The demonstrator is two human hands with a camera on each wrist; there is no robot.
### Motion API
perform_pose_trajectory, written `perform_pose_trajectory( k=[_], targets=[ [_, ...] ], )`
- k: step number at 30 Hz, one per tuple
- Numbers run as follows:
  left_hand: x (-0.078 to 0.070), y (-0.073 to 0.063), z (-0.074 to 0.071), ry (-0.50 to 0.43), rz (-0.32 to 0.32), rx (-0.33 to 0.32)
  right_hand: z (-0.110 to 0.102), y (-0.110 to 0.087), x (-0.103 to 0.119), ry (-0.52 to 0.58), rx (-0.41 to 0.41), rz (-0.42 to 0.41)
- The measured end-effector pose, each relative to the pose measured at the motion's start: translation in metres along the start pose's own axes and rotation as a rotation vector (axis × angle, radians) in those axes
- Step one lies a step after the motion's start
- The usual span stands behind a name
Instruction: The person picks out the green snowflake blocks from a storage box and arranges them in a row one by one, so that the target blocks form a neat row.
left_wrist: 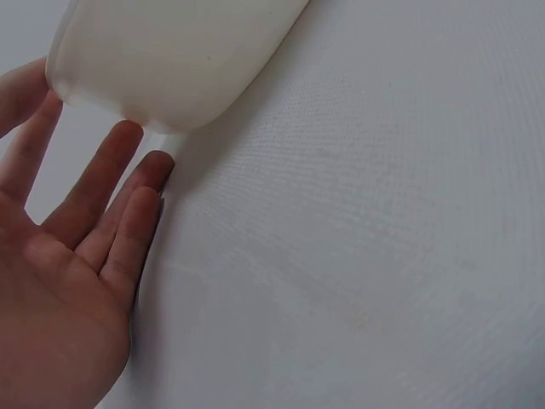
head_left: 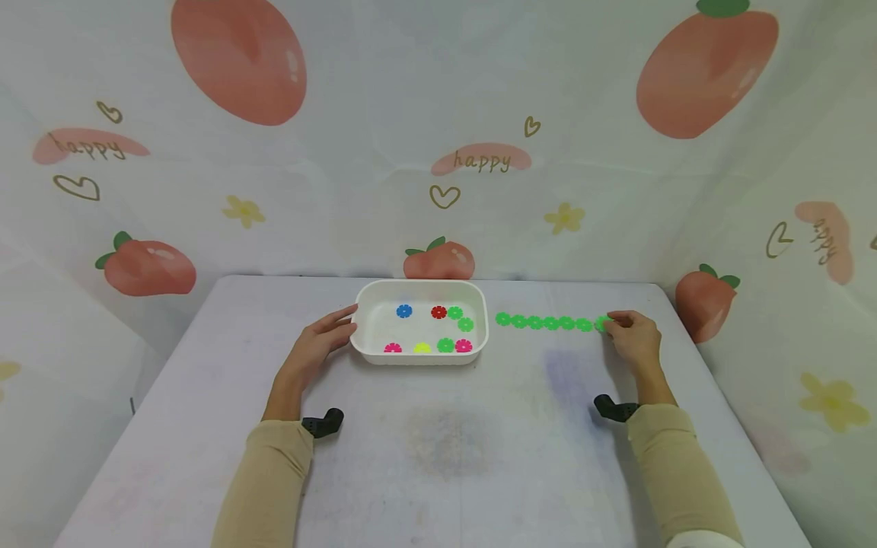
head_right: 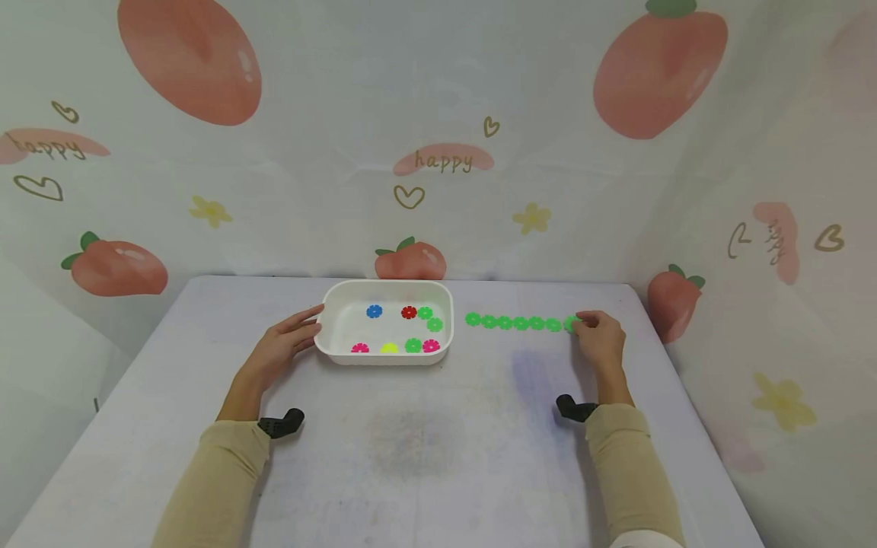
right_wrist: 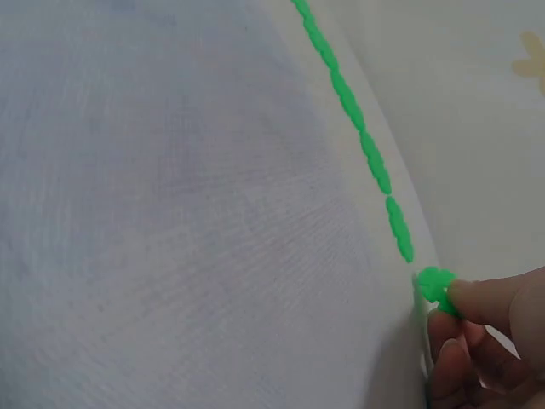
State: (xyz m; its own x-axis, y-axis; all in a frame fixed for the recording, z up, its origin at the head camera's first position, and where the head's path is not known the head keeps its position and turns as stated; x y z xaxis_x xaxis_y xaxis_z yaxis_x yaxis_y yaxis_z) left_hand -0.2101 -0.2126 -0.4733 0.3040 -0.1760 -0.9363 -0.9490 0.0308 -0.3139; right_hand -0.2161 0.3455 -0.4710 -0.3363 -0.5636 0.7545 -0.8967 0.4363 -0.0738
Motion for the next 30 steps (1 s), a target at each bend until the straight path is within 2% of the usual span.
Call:
perform_pose_trajectory(
  k=[5, 14, 22, 30],
  targets=[
    [0.002, 0.002, 0.000, -0.010, 0.000, 0.006, 0.001, 0.005, -0.004, -0.077, -0.004, -0.048],
    [-0.003, -0.003, 0.000, -0.013, 0.009, 0.013, 0.004, 0.007, -0.002, -0.173, -0.011, -0.140],
    [-0.001, -0.002, -0.001, -0.012, 0.013, 0.006, 0.004, 0.007, 0.005, -0.265, 0.034, -0.226],
    [0.000, 0.001, -0.001, -0.020, 0.013, 0.015, 0.002, 0.003, 0.016, -0.392, 0.092, -0.243]
  ],
)
Point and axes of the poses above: each hand's wrist, its own y-axis towards the middle knuckle, its own z-axis out of the palm, x = y × z, the point moved 1 cm from there along y, towards the middle knuckle, and after that the axes turned 1 degree about -x, right-handed, at the moved point
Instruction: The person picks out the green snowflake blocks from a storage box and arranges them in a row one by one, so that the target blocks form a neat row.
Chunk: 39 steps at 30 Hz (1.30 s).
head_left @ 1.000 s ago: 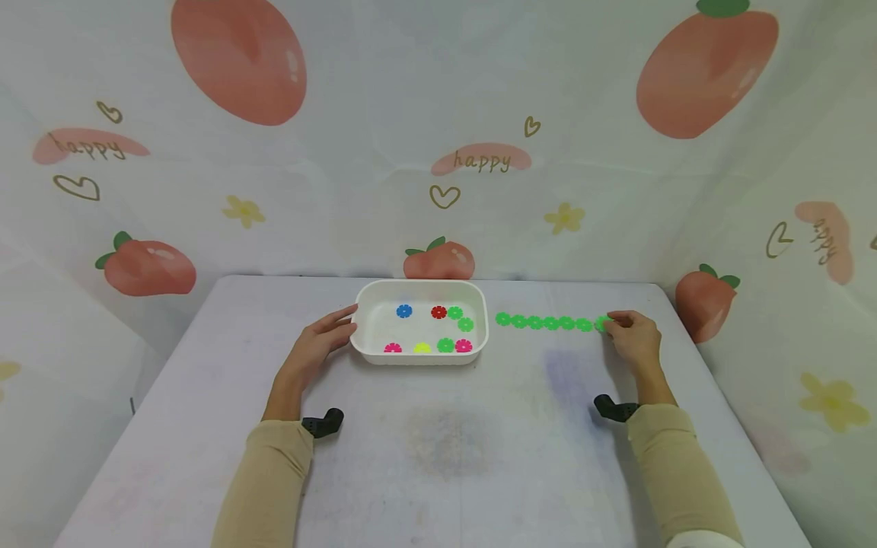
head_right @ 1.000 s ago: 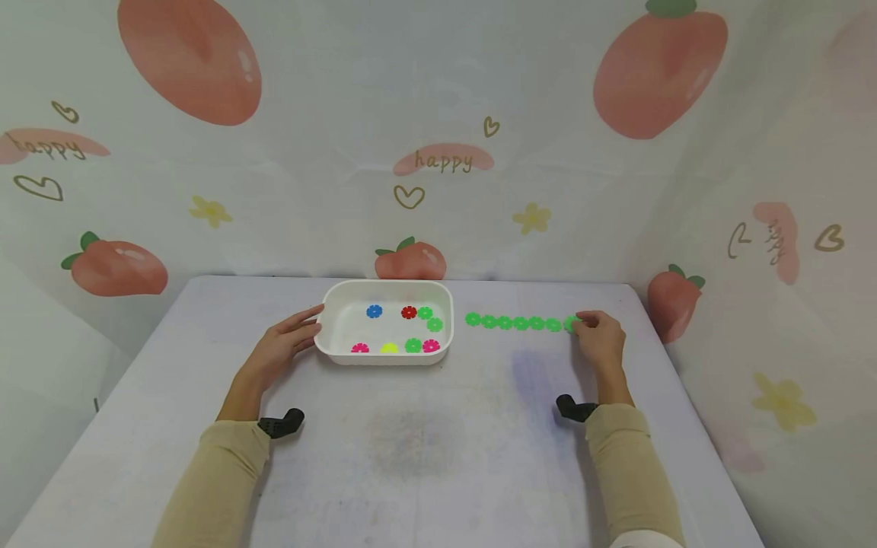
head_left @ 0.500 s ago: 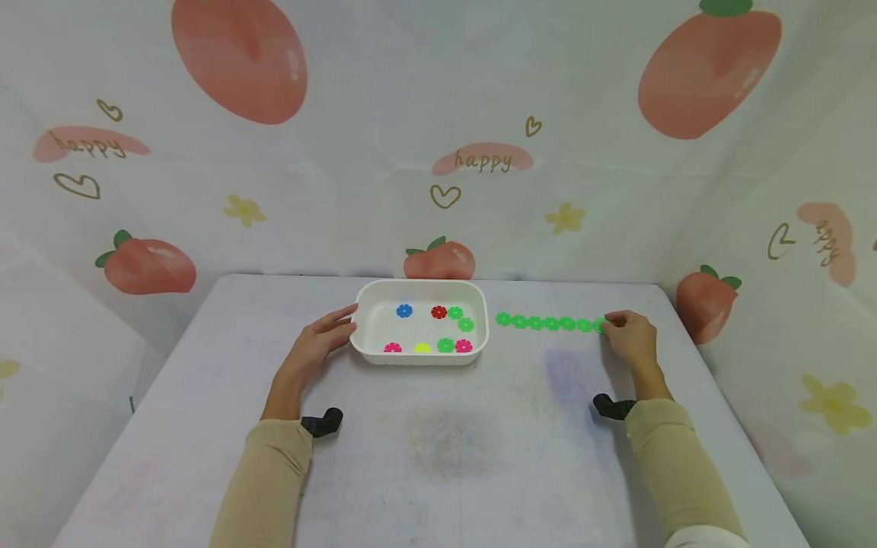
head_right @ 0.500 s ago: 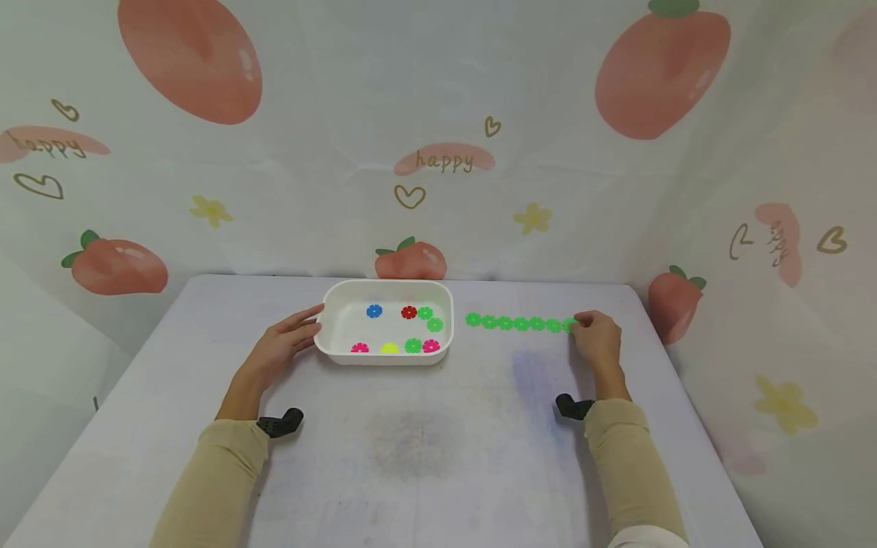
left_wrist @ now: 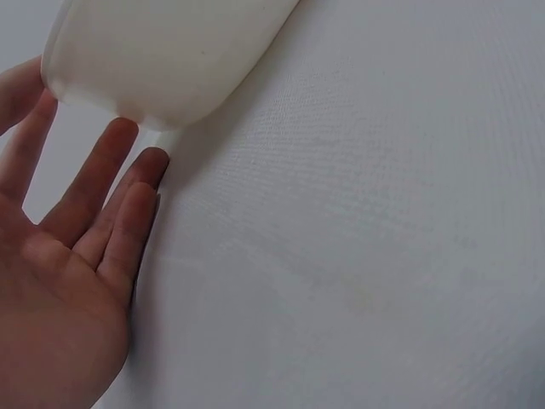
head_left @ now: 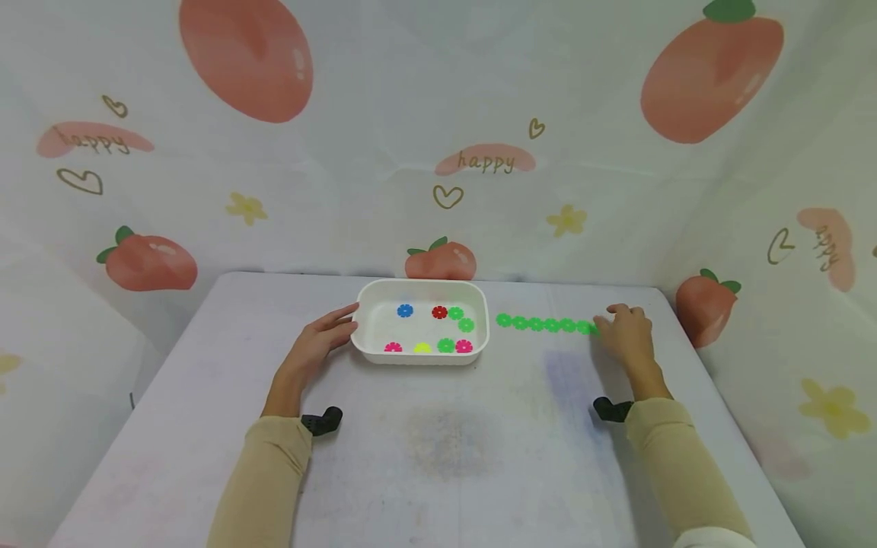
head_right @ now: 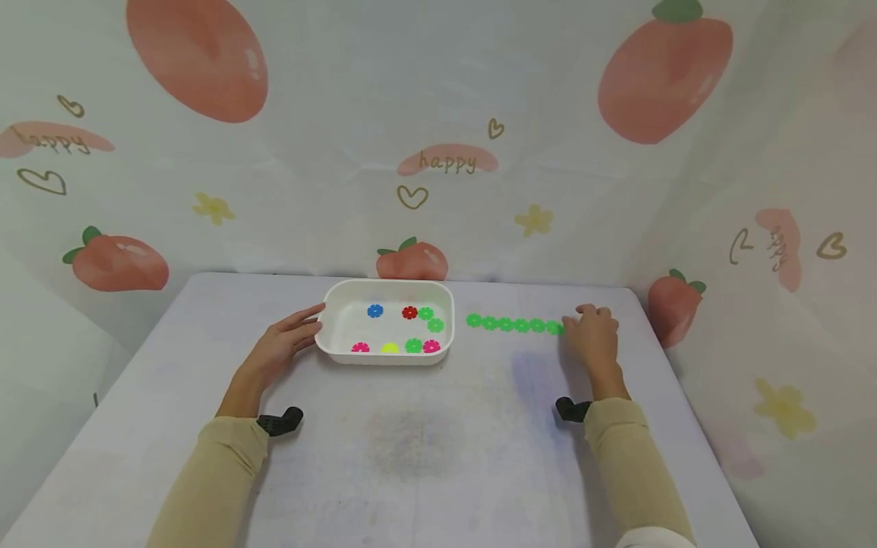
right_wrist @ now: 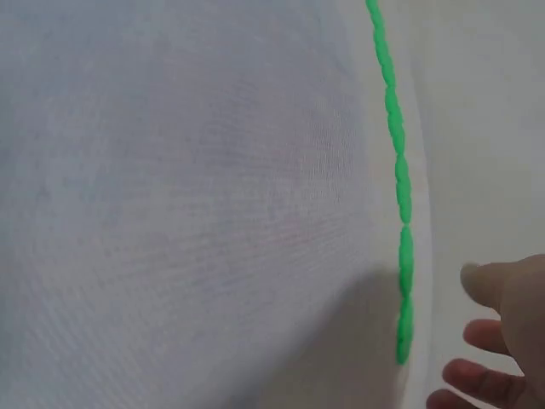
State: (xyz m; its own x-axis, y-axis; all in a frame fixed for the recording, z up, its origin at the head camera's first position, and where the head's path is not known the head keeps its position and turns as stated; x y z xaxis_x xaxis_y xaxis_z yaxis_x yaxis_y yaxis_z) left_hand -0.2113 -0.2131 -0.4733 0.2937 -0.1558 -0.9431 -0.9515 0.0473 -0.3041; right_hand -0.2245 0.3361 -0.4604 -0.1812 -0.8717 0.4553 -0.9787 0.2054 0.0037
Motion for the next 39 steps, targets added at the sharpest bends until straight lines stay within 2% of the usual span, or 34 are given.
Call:
perform_pose_trajectory(
  k=[12, 19, 28, 39],
  targets=[
    [0.000, 0.002, 0.001, 0.001, -0.008, -0.002, -0.005, -0.002, 0.036, -0.134, 0.114, -0.088],
    [-0.001, 0.001, 0.000, 0.003, -0.006, 0.006, -0.007, -0.010, 0.057, -0.197, 0.139, -0.180],
    [0.001, 0.002, -0.002, -0.005, -0.006, 0.007, -0.007, -0.019, 0.076, -0.262, 0.193, -0.204],
    [0.002, 0.001, -0.001, -0.002, 0.000, -0.004, -0.004, -0.028, 0.100, -0.258, 0.206, -0.287]
  ],
)
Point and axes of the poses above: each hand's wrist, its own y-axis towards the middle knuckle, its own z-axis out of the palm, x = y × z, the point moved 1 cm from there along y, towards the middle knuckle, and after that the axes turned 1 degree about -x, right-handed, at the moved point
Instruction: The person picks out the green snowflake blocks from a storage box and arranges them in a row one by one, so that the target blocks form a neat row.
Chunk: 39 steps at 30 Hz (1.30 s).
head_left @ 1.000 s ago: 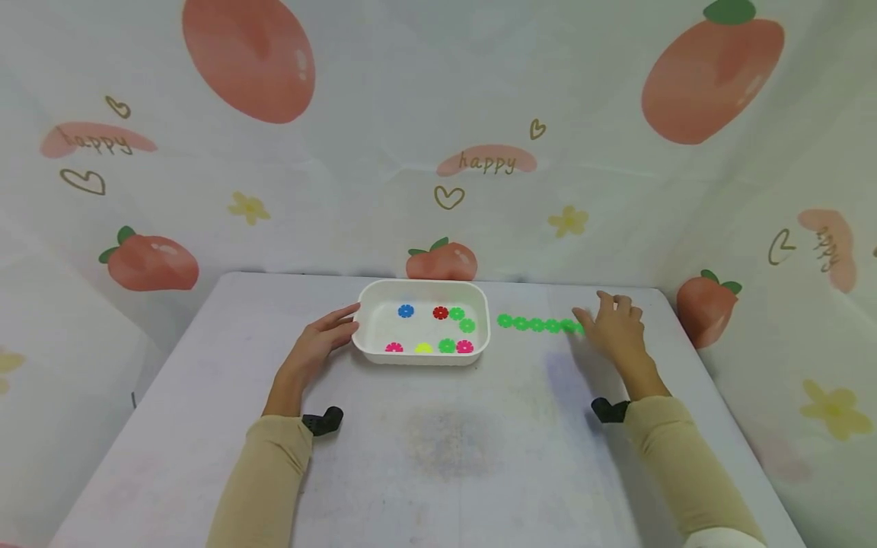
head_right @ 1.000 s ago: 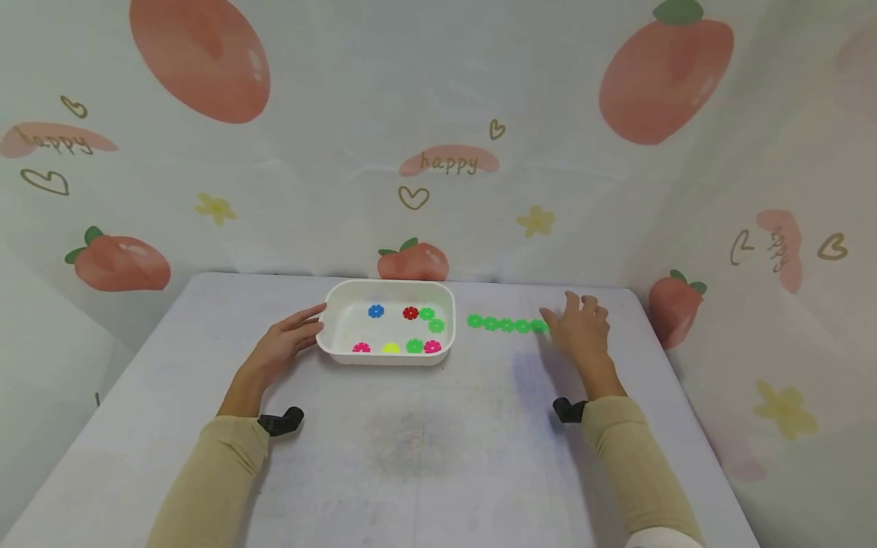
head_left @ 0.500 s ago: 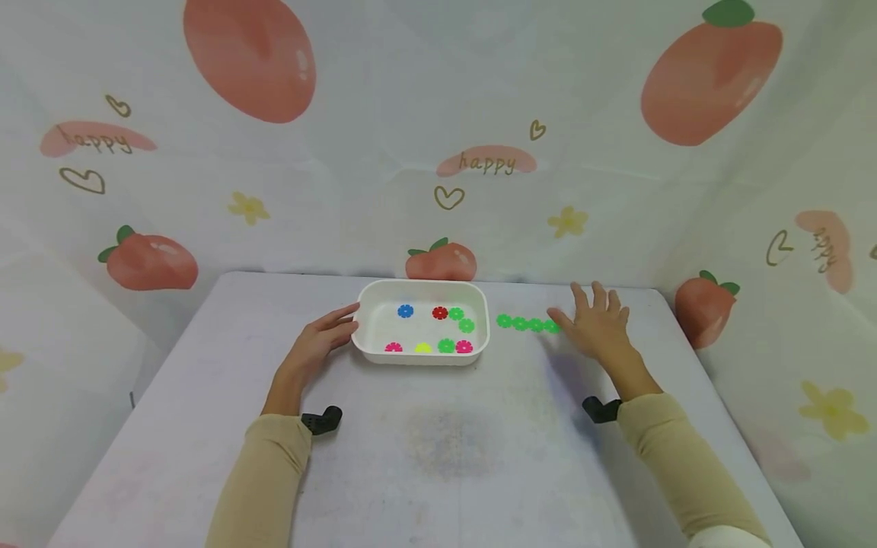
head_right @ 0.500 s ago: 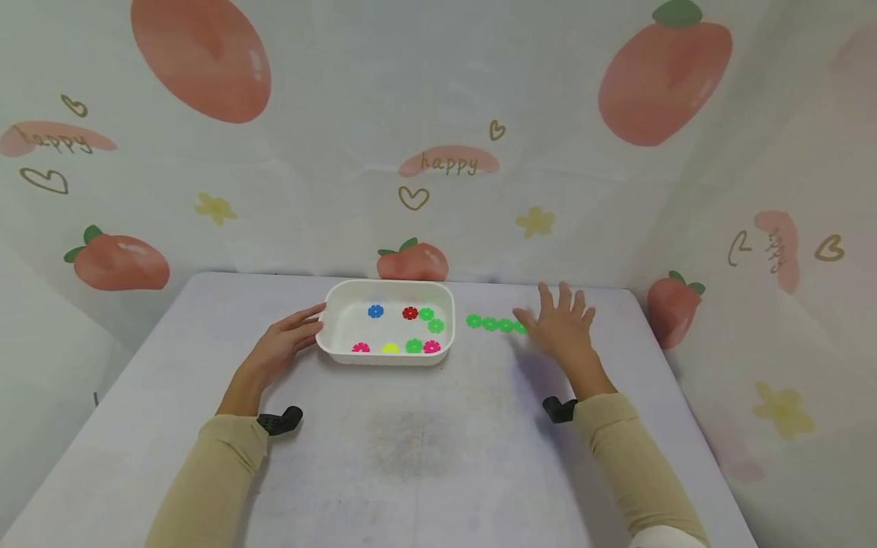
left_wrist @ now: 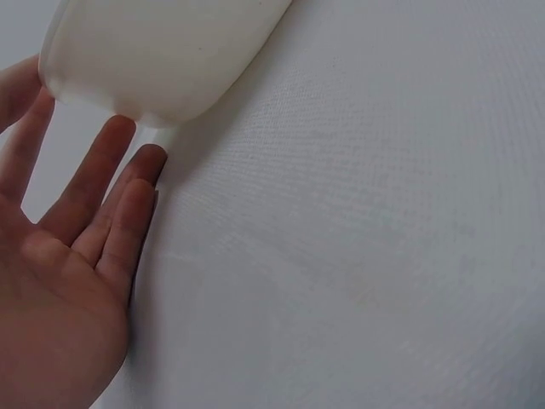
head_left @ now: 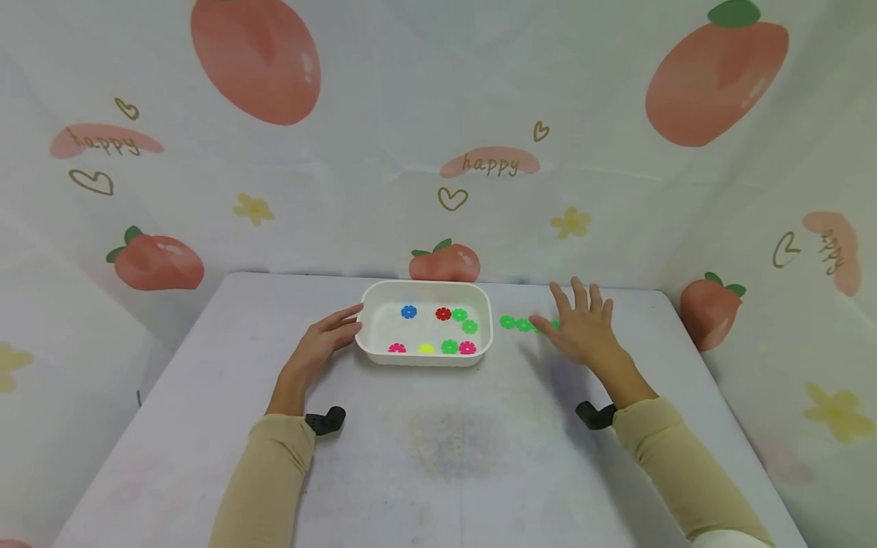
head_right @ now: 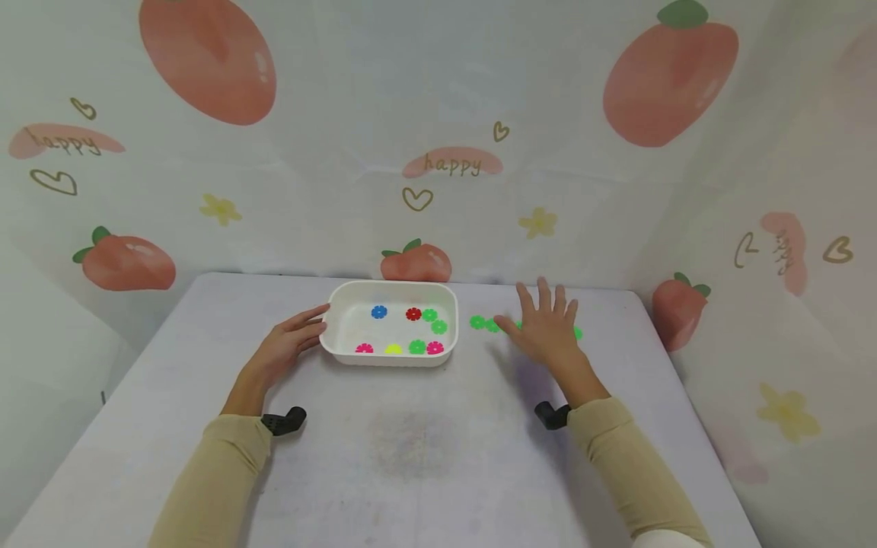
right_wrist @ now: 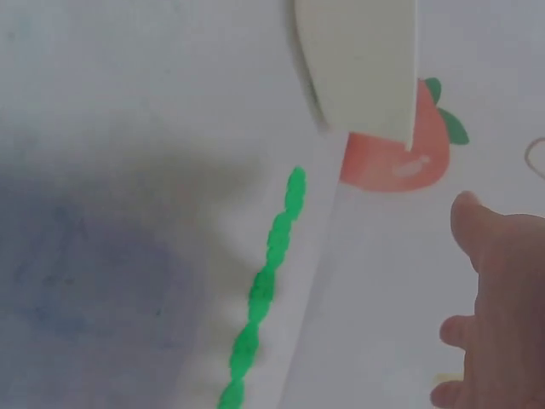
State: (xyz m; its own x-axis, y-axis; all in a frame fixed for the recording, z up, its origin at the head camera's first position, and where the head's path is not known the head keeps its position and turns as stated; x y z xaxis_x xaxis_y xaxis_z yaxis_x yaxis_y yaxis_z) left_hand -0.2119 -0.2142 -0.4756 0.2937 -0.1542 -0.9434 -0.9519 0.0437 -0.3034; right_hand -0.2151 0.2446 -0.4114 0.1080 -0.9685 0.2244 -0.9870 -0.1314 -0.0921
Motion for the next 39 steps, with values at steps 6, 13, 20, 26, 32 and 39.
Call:
perform_pose_trajectory(
  k=[6, 13, 20, 26, 32, 39],
  targets=[
    [0.000, -0.001, 0.001, 0.007, 0.001, -0.003, -0.003, -0.001, 0.015, -0.011, -0.058, -0.062],
    [0.000, -0.001, 0.002, 0.041, 0.006, -0.010, -0.005, -0.003, 0.031, 0.012, -0.079, -0.114],
    [-0.002, -0.004, 0.004, 0.036, 0.045, -0.028, -0.003, -0.001, 0.048, 0.018, -0.117, -0.179],
    [-0.001, -0.004, 0.006, 0.021, 0.059, -0.021, -0.002, 0.002, 0.065, 0.010, -0.141, -0.212],
    [0.001, -0.003, 0.006, -0.026, 0.051, -0.010, 0.001, 0.005, 0.080, 0.055, -0.146, -0.260],
    [0.001, -0.003, 0.008, -0.037, 0.042, -0.012, 0.005, 0.009, 0.094, 0.173, -0.110, -0.317]
  ],
)
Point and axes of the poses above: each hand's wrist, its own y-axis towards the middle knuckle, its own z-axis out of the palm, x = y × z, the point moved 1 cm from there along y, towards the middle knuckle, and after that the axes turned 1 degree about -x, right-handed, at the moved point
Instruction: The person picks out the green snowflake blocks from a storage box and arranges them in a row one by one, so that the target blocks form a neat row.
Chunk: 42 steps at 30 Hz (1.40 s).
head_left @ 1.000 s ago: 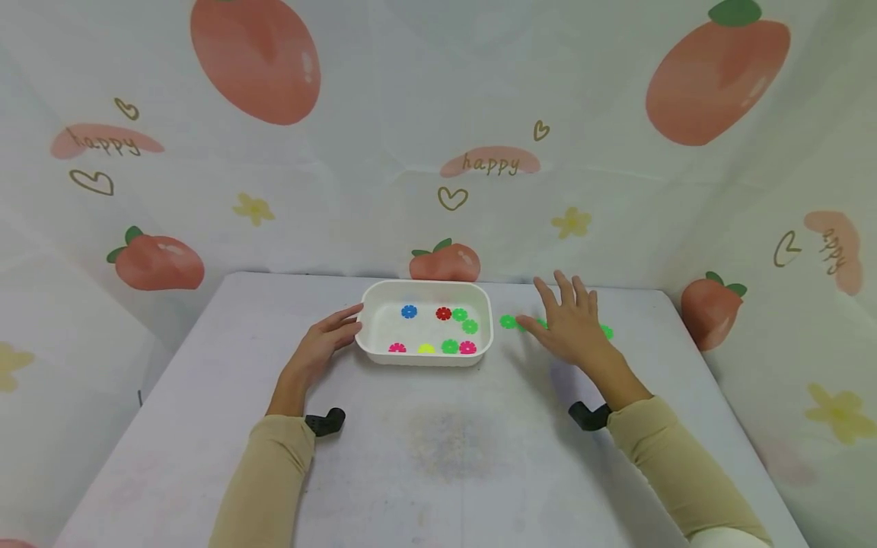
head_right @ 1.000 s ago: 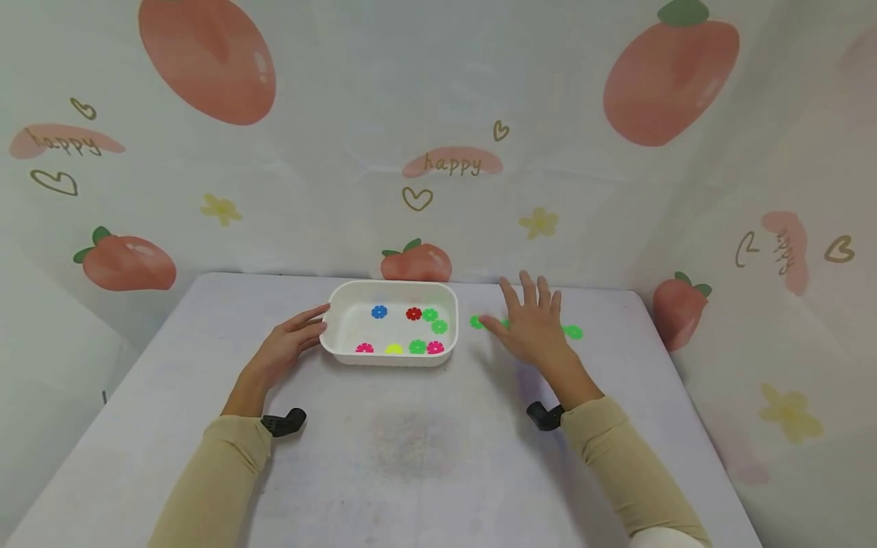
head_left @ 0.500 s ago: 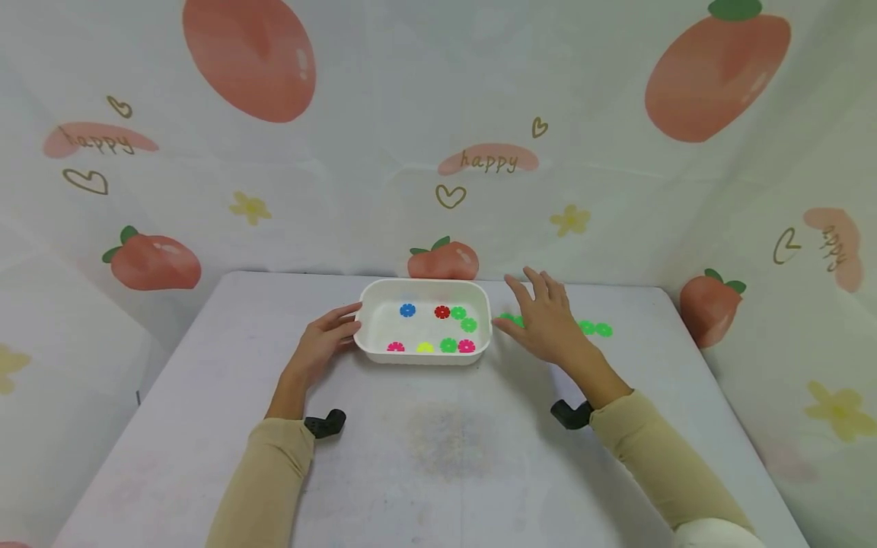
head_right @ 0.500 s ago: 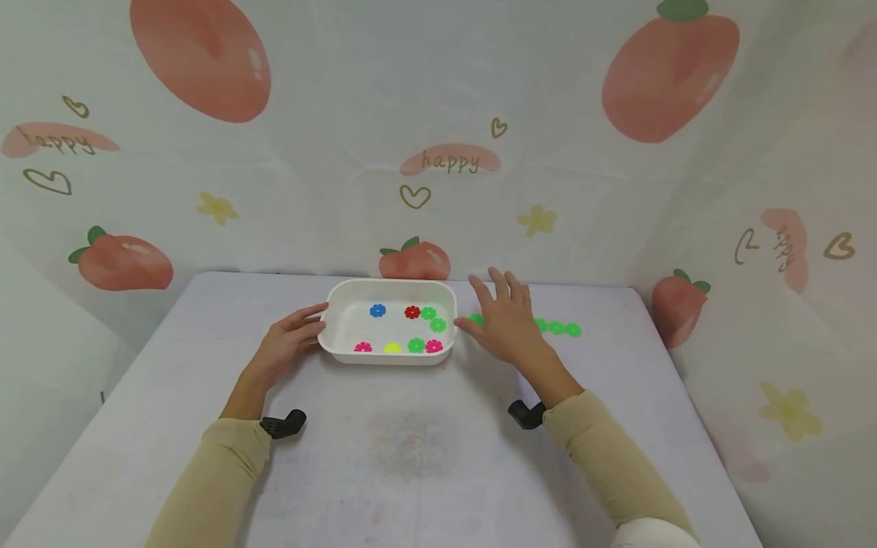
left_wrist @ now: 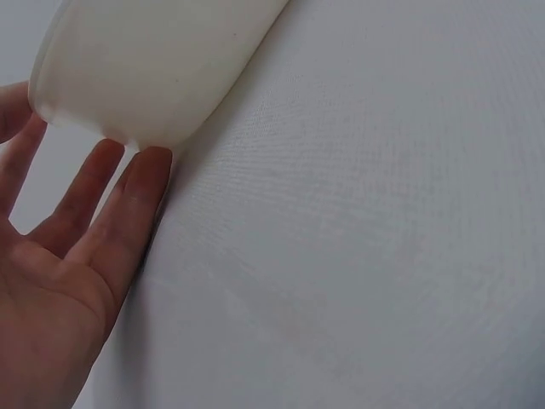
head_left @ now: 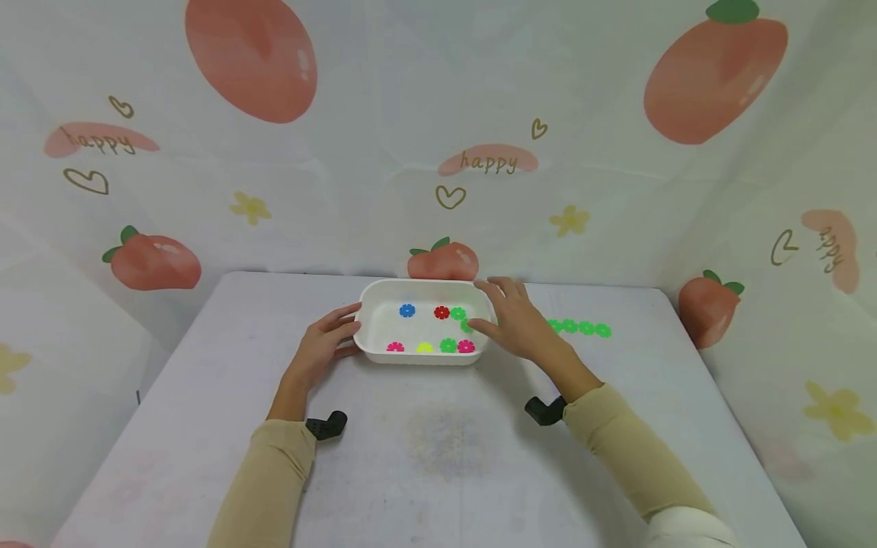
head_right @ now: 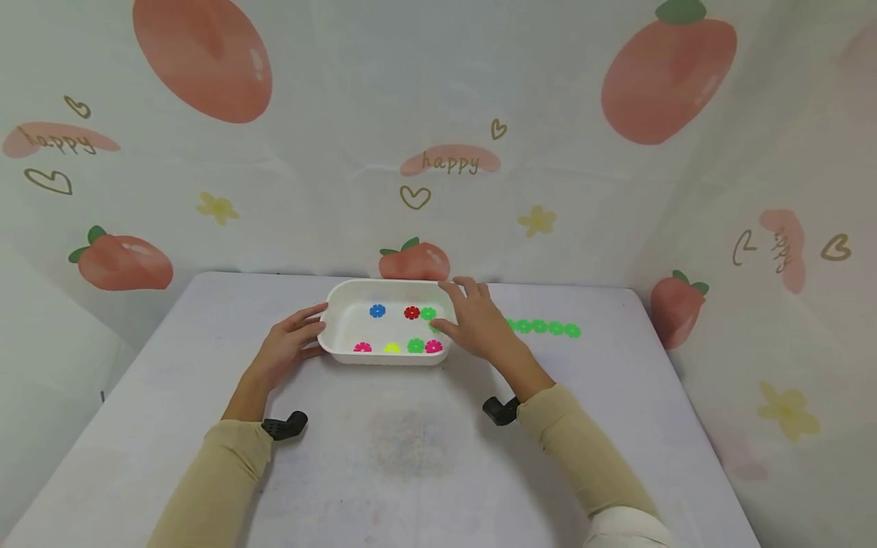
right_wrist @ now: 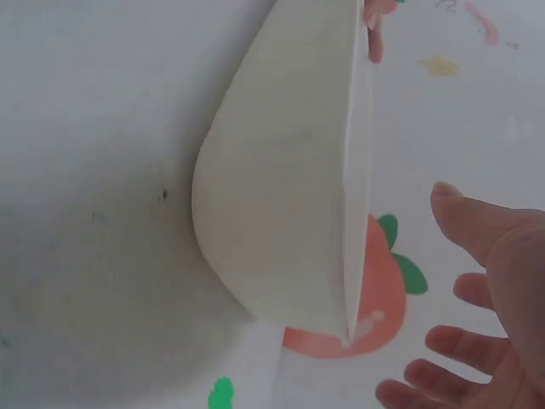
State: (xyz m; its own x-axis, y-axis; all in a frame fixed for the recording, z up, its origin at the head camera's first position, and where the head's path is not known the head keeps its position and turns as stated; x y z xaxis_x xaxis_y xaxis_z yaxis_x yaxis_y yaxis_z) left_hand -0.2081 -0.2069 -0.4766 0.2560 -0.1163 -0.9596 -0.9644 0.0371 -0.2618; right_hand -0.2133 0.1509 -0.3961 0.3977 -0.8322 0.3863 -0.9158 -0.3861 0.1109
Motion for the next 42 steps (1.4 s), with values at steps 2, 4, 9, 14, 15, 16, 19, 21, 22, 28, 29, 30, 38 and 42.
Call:
perform_pose_trajectory(
  k=[2, 4, 9, 14, 15, 16, 19, 21, 22, 28, 29, 30, 38, 42],
  targets=[
    [0.000, 0.000, 0.000, 0.001, 0.000, -0.003, 0.004, 0.003, 0.002, 0.028, 0.010, -0.017],
    [0.001, 0.000, 0.000, -0.001, -0.001, -0.001, 0.007, 0.006, 0.004, 0.051, 0.017, -0.033],
    [0.004, 0.002, 0.001, -0.028, -0.011, 0.006, 0.015, 0.014, 0.011, 0.084, 0.041, -0.029],
    [0.006, 0.003, 0.001, -0.044, -0.007, 0.007, 0.020, 0.022, 0.018, 0.202, 0.084, 0.011],
    [0.007, 0.003, 0.000, -0.046, -0.005, 0.009, 0.021, 0.024, 0.020, 0.239, 0.096, 0.021],
    [0.007, 0.003, 0.000, -0.048, -0.004, 0.011, 0.022, 0.025, 0.022, 0.278, 0.108, 0.032],
    [0.007, 0.003, 0.000, -0.053, 0.000, 0.012, 0.026, 0.030, 0.025, 0.372, 0.150, 0.060],
    [0.007, 0.003, 0.000, -0.057, 0.002, 0.013, 0.029, 0.033, 0.028, 0.419, 0.180, 0.081],
    [0.007, 0.003, 0.000, -0.059, 0.004, 0.013, 0.031, 0.034, 0.028, 0.428, 0.193, 0.086],
    [0.010, 0.004, 0.000, -0.085, 0.013, 0.013, 0.040, 0.040, 0.029, 0.495, 0.288, 0.125],
    [0.010, 0.004, 0.000, -0.089, 0.013, 0.011, 0.042, 0.041, 0.030, 0.510, 0.305, 0.135],
    [0.010, 0.004, 0.000, -0.086, 0.017, 0.013, 0.043, 0.041, 0.030, 0.526, 0.323, 0.142],
    [0.008, 0.002, 0.002, -0.087, 0.011, 0.002, 0.049, 0.043, 0.030, 0.581, 0.393, 0.185],
    [0.008, 0.001, 0.002, -0.074, 0.017, 0.000, 0.052, 0.045, 0.033, 0.591, 0.399, 0.194]
  ],
)
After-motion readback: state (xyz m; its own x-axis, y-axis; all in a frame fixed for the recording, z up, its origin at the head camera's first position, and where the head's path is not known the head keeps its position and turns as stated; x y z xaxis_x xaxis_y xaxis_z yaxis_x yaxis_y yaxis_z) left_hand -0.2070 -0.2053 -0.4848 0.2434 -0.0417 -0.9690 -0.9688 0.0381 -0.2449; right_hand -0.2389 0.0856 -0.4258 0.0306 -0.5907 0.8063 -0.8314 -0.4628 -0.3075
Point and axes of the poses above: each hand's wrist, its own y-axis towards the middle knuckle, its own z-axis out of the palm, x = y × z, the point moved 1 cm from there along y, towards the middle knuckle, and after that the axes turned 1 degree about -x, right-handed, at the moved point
